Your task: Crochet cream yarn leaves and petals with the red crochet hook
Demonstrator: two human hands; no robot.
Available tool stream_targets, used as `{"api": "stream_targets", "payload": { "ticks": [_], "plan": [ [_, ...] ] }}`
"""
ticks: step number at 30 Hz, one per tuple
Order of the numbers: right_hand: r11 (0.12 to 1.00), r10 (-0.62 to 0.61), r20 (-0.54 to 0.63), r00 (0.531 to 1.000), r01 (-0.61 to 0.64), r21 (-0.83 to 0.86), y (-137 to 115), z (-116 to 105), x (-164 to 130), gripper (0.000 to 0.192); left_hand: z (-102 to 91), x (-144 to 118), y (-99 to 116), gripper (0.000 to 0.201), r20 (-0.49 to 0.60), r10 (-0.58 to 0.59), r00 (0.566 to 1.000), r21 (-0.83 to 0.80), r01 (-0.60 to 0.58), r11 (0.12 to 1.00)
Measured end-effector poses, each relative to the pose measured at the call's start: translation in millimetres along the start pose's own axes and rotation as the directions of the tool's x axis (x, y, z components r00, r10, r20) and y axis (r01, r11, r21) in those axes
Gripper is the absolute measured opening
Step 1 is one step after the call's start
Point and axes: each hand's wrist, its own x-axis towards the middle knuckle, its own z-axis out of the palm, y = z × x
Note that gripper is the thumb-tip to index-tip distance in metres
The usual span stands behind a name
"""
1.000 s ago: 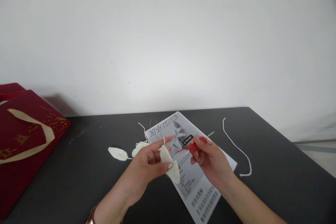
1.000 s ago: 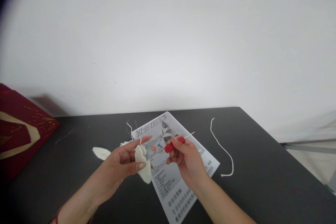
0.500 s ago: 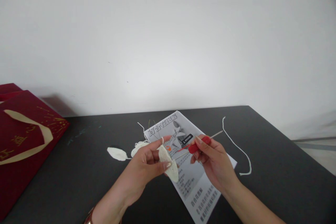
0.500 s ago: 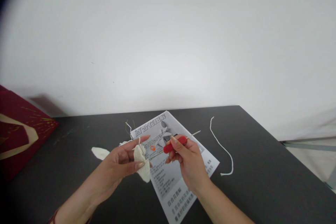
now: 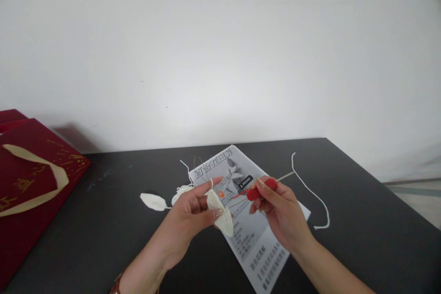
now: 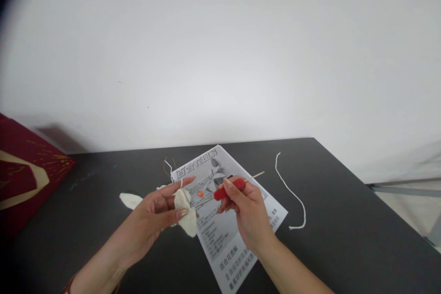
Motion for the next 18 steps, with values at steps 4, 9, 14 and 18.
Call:
{"api": "stream_targets", "payload": {
  "ticks": [4,9,14,18],
  "plan": [
    [1.0,-0.009,-0.002,1.0,0.009,-0.006,0.3,0.0,-0.8,0.023,-0.3,-0.7,0.3,0.055,-0.002,0.005,1.0,0.004,-0.005,1.0],
    [1.0,-0.017,-0.004,1.0,0.017,-0.006,0.1,1.4,-0.7,0.023,-1.3,-0.3,0.1,0.054,0.026,0.017,1.0,0.015,-0.017,1.0],
    [1.0,-0.02,-0.001,1.0,0.02,-0.002,1.9,0.8,0.0,0.023,-1.5,0.2,0.8,0.053,0.035,0.016,0.999,0.024,-0.017,1.0],
    [1.0,-0.003,0.005,1.0,0.003,0.008,3.7,1.0,-0.8,0.023,-0.6,-0.1,0.0,0.053,0.018,0.017,1.0,0.031,-0.017,0.999]
  ]
}}
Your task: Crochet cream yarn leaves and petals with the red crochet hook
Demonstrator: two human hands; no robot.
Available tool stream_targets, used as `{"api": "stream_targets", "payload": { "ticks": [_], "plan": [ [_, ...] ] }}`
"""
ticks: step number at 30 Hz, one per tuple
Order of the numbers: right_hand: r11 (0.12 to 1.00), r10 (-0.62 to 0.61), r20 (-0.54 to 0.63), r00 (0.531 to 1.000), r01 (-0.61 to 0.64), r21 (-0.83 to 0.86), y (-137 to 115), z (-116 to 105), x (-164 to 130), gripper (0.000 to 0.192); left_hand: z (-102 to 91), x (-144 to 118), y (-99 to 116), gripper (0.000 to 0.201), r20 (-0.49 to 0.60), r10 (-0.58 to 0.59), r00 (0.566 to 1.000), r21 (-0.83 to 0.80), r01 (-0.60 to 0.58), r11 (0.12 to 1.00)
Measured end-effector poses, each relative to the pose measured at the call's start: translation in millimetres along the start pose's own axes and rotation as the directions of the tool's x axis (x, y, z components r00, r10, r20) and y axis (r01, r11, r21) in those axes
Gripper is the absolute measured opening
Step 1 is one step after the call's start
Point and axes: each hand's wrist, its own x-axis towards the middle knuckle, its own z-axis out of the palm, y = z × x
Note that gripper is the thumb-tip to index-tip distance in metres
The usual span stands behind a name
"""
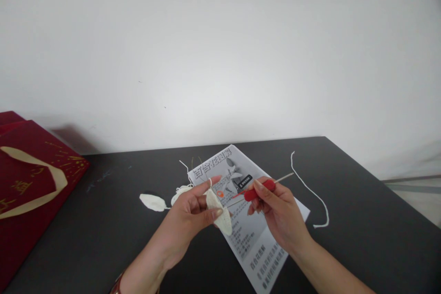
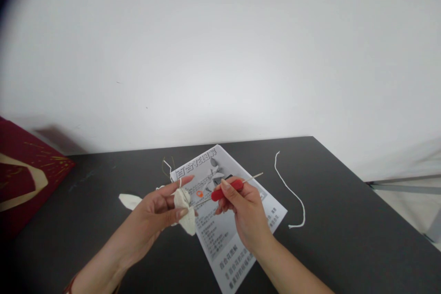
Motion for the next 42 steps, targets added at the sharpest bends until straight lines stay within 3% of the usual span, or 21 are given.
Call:
{"api": "stream_targets", "payload": {
  "ticks": [4,9,18,24,30,37,42],
  "plan": [
    [0.999,0.041,0.004,0.999,-0.041,0.032,1.5,0.9,0.1,0.025,2.2,1.3,-2.5,0.055,-0.001,0.002,1.0,0.021,-0.002,1.0],
    [0.978,0.175,0.023,0.984,-0.176,0.109,6.0,-1.9,3.6,0.023,3.8,1.4,-3.5,0.062,-0.048,0.061,0.997,0.05,-0.059,0.997],
    [0.911,0.329,0.075,0.941,-0.338,0.238,10.2,-5.1,6.2,0.022,9.4,9.6,-23.4,0.058,-0.223,0.191,0.956,0.033,-0.189,0.981],
    [0.901,0.319,0.06,0.946,-0.322,0.292,9.8,-3.3,5.6,0.02,14.6,9.3,-44.8,0.062,-0.318,0.298,0.9,0.071,-0.291,0.954],
    [0.905,0.305,0.074,0.95,-0.313,0.289,13.3,-0.6,4.8,0.023,15.1,11.0,-41.9,0.071,-0.339,0.326,0.883,0.1,-0.31,0.945],
    [0.935,0.252,0.088,0.964,-0.266,0.235,14.9,2.8,0.8,0.024,19.7,9.5,-43.5,0.072,-0.332,0.331,0.883,0.132,-0.304,0.943],
    [0.978,0.137,0.094,0.986,-0.149,0.146,10.3,4.2,-1.8,0.023,10.5,10.7,-26.1,0.068,-0.181,0.308,0.934,0.211,-0.269,0.94]
  ]
}}
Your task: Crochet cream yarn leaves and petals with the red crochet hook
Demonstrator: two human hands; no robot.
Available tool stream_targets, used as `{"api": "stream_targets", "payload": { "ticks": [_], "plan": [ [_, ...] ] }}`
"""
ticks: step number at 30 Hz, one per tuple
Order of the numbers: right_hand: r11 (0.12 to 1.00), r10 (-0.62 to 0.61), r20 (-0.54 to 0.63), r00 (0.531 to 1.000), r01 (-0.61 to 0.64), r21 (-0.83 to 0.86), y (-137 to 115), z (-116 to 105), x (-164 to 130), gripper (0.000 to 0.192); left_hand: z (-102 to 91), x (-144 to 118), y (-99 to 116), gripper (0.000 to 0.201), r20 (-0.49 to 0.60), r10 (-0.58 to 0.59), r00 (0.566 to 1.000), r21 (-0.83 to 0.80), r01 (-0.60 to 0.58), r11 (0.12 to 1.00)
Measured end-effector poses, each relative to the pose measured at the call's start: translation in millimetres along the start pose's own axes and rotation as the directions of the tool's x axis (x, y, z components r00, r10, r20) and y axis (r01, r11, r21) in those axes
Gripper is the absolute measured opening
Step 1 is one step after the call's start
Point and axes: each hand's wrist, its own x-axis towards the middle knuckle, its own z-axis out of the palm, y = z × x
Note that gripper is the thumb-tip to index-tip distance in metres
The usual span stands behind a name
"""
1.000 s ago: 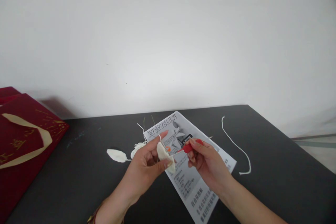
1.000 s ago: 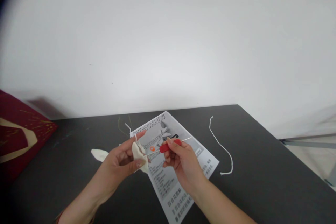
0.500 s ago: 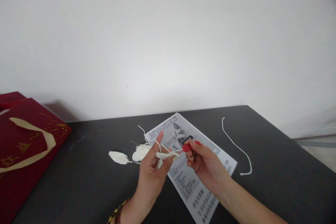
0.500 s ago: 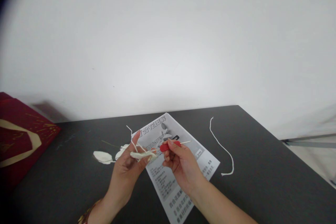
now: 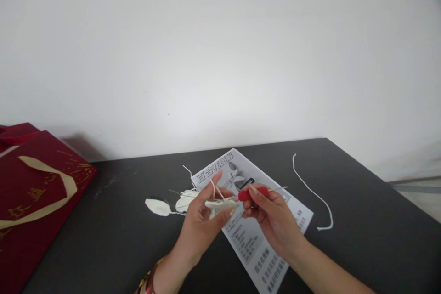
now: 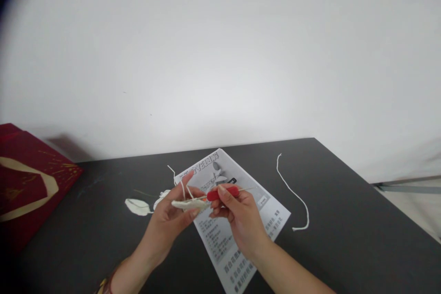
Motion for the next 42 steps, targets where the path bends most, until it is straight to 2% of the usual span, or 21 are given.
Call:
{"api": "stream_targets", "payload": {
  "ticks": [3,7,12,16,19,21,24,29,31,32,34,35,36,37,38,40,42],
  "plan": [
    [0.998,-0.037,0.01,0.999,0.037,-0.051,-1.4,0.0,-1.7,0.024,-8.7,4.9,8.8,0.058,0.062,-0.02,0.998,0.065,0.016,0.998],
    [0.996,-0.05,-0.002,0.999,0.05,-0.078,-2.0,-0.3,-1.8,0.023,-10.3,6.0,7.9,0.063,0.026,-0.023,0.999,0.104,0.02,0.994],
    [0.999,0.032,-0.023,0.999,-0.032,0.005,-0.2,-1.4,2.0,0.023,3.6,-0.5,-2.6,0.089,-0.123,-0.028,0.992,0.021,0.03,0.999],
    [0.989,0.126,-0.044,0.991,-0.122,0.083,7.3,-3.5,4.3,0.027,13.9,-6.1,-10.2,0.093,-0.248,-0.004,0.969,-0.051,-0.009,0.999],
    [0.988,0.137,-0.057,0.989,-0.132,0.076,11.2,-3.7,4.6,0.028,17.2,-7.0,-14.6,0.095,-0.324,0.029,0.946,-0.055,-0.05,0.997],
    [0.995,0.1,-0.061,0.993,-0.098,0.033,10.4,-2.3,4.1,0.028,17.6,-6.2,-16.4,0.097,-0.363,0.049,0.93,-0.051,-0.072,0.996],
    [0.996,-0.021,-0.058,0.998,0.016,-0.083,5.9,1.6,0.8,0.023,17.3,-4.9,-17.5,0.097,-0.387,0.053,0.921,-0.067,-0.085,0.994],
    [0.914,-0.266,-0.003,0.964,0.251,-0.32,3.7,1.3,-12.3,0.007,18.2,-6.1,-15.3,0.098,-0.336,-0.015,0.942,-0.172,-0.046,0.984],
    [0.799,-0.374,0.148,0.915,0.399,-0.45,5.8,-5.0,-16.4,0.018,17.8,-6.0,-12.5,0.094,-0.278,-0.065,0.958,-0.249,-0.006,0.968],
    [0.647,-0.446,0.321,0.836,0.549,-0.529,6.7,-8.8,-17.6,0.031,16.8,-5.3,-10.5,0.092,-0.242,-0.092,0.966,-0.289,0.018,0.957],
    [0.336,-0.471,0.605,0.642,0.765,-0.55,7.0,-15.4,-18.4,0.055,12.7,-2.7,-5.9,0.087,-0.151,-0.147,0.978,-0.356,0.085,0.93],
    [0.262,-0.462,0.669,0.582,0.811,-0.524,6.3,-17.3,-18.2,0.06,9.7,-1.1,-3.4,0.084,-0.1,-0.173,0.98,-0.379,0.123,0.917],
    [0.243,-0.466,0.686,0.559,0.826,-0.509,5.2,-17.7,-17.6,0.062,6.1,0.6,-0.9,0.082,-0.049,-0.196,0.979,-0.395,0.161,0.904],
    [0.275,-0.484,0.665,0.57,0.82,-0.502,3.8,-17.0,-16.9,0.059,2.3,2.2,1.3,0.079,-0.007,-0.212,0.977,-0.406,0.191,0.894],
    [0.354,-0.505,0.609,0.612,0.79,-0.5,2.5,-15.1,-15.9,0.054,-1.6,3.6,3.4,0.078,0.029,-0.225,0.974,-0.412,0.217,0.885],
    [0.577,-0.513,0.438,0.738,0.674,-0.461,0.9,-10.2,-13.2,0.037,-8.5,5.5,6.7,0.077,0.083,-0.239,0.967,-0.417,0.252,0.874],
    [0.738,-0.461,0.309,0.832,0.553,-0.387,1.0,-6.3,-10.1,0.021,-13.4,6.1,9.1,0.077,0.123,-0.244,0.962,-0.417,0.274,0.867]
  ]
}}
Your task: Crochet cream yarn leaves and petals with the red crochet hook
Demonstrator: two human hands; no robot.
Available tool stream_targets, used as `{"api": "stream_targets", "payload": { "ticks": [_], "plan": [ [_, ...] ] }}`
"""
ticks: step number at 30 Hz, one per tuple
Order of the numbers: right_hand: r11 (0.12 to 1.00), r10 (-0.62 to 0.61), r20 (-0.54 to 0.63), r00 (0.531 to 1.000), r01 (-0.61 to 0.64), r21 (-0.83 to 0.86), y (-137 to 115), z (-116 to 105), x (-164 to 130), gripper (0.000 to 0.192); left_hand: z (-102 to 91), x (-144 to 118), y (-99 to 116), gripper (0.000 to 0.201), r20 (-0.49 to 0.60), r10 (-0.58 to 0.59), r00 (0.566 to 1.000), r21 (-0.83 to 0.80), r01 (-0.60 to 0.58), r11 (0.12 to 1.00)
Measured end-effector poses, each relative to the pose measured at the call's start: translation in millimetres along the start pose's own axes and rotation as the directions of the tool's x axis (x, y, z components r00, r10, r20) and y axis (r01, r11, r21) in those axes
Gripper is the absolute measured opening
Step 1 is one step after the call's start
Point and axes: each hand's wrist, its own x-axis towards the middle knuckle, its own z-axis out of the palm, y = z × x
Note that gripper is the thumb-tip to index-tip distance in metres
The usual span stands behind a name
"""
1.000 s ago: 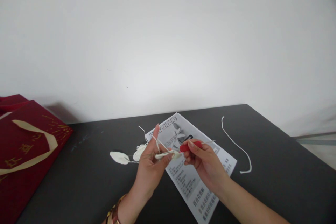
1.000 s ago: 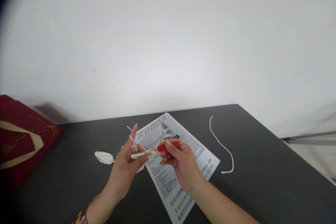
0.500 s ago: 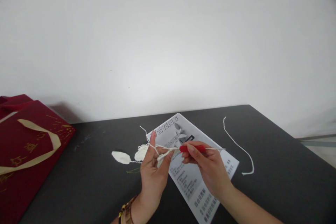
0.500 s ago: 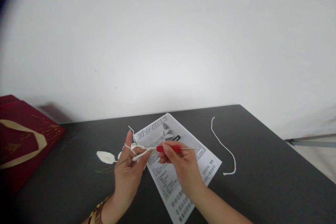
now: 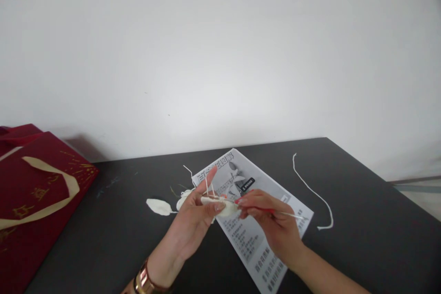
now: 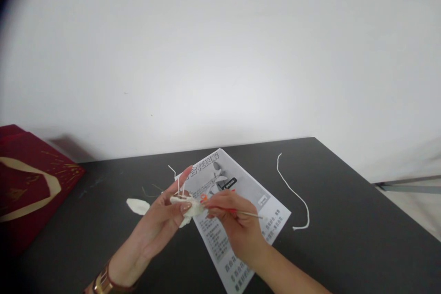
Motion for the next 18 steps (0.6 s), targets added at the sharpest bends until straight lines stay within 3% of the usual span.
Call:
{"api": "stream_targets", "payload": {
  "ticks": [6,18],
  "plan": [
    [0.982,0.126,0.0,0.992,-0.125,0.14,4.6,-1.7,2.2,0.01,-1.0,-2.8,5.4,0.078,0.027,-0.006,1.0,0.012,0.005,1.0],
    [0.961,0.162,-0.012,0.987,-0.155,0.228,-2.3,-9.6,5.1,0.01,-5.3,-5.8,13.7,0.071,0.048,-0.009,0.999,0.075,0.005,0.997]
  ]
}}
